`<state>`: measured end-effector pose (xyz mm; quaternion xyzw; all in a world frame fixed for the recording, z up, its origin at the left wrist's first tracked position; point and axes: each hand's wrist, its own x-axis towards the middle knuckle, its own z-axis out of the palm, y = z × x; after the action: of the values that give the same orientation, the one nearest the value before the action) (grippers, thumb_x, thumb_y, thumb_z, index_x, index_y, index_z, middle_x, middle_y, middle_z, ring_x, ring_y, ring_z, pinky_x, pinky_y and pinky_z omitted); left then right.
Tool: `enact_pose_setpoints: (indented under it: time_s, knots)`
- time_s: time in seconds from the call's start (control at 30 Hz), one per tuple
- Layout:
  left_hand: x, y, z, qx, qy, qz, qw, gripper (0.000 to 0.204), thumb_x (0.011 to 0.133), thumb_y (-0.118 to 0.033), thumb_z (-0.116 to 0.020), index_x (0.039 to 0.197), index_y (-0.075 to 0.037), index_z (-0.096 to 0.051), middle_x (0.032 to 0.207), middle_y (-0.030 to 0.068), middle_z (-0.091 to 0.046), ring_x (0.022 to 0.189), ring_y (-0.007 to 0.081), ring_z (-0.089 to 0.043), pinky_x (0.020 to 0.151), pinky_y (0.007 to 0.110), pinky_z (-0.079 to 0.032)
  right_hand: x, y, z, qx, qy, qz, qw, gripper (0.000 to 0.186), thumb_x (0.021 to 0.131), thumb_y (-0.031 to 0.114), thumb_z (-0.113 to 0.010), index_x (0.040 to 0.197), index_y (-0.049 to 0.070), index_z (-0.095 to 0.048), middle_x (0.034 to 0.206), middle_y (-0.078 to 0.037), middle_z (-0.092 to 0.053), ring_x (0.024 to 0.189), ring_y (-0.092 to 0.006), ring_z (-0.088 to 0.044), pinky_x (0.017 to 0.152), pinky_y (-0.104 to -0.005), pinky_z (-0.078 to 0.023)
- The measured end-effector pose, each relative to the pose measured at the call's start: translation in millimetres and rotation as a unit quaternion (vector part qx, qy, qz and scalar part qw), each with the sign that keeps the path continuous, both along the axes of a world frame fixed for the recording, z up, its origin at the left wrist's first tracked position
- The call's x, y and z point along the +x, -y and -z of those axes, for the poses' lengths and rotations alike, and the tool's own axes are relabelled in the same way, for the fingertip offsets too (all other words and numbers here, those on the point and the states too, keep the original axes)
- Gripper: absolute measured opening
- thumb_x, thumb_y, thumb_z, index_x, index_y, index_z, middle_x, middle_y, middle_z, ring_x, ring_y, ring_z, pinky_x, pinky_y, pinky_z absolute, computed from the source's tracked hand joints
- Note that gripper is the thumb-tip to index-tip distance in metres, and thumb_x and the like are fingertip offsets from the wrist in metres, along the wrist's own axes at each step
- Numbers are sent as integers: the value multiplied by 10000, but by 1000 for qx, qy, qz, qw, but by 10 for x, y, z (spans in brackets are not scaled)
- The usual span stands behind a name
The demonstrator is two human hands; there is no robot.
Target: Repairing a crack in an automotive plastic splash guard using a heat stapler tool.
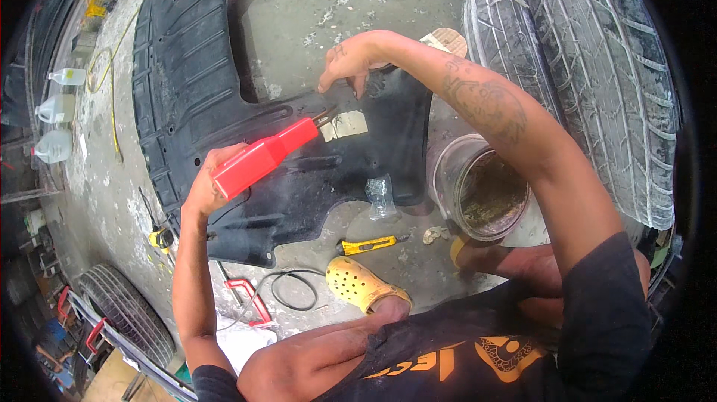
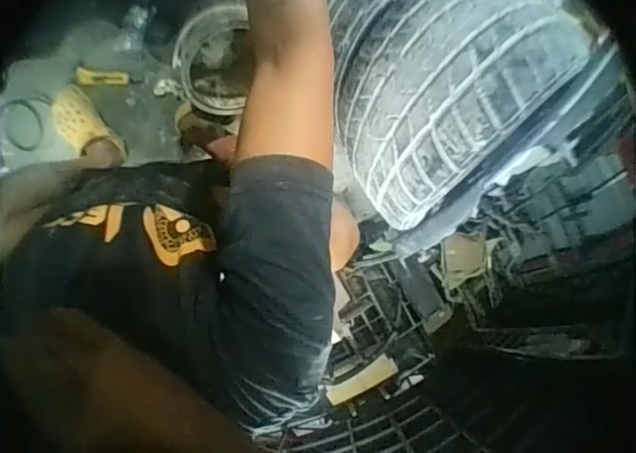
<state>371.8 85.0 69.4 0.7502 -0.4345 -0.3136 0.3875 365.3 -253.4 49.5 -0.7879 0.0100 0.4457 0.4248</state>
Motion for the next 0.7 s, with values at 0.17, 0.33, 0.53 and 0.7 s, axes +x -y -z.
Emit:
enact_pose_setpoints:
  time_s: [0.17,0.33,0.53,0.7]
  knots:
    - [-3,0,10,3,1,-1,1000,296,743,-103,-630,1002,38,-607,864,160,-603,753,340,-566,718,348,-469,31,20,47,6,-15,-25,1000,519,796,402,-637,1116,-3,-690,979,-243,-682,780,-286,-715,746,-348,-550]
    - [-4,-3,35,5,-4,-12,1000,311,736,-115,-643,1000,42,-602,870,165,-606,762,352,-574,719,353,-469,35,35,106,12,-8,-13,1000,489,784,373,-635,1084,-8,-699,939,-222,-680,751,-263,-706,720,-332,-556]
    - [-16,-23,-1,-7,23,-9,1000,327,734,-129,-649,1007,44,-602,875,172,-608,773,363,-581,730,364,-473,-3,19,39,7,0,-6,1000,489,763,375,-655,1048,-19,-705,938,-210,-681,763,-258,-705,730,-334,-557]
    - [-8,-11,39,-10,37,-1,999,328,724,-129,-661,1005,33,-608,874,173,-615,787,391,-590,719,378,-473,-2,33,37,0,8,-16,1000,486,745,380,-670,1022,-17,-711,937,-202,-687,770,-259,-707,731,-335,-548]
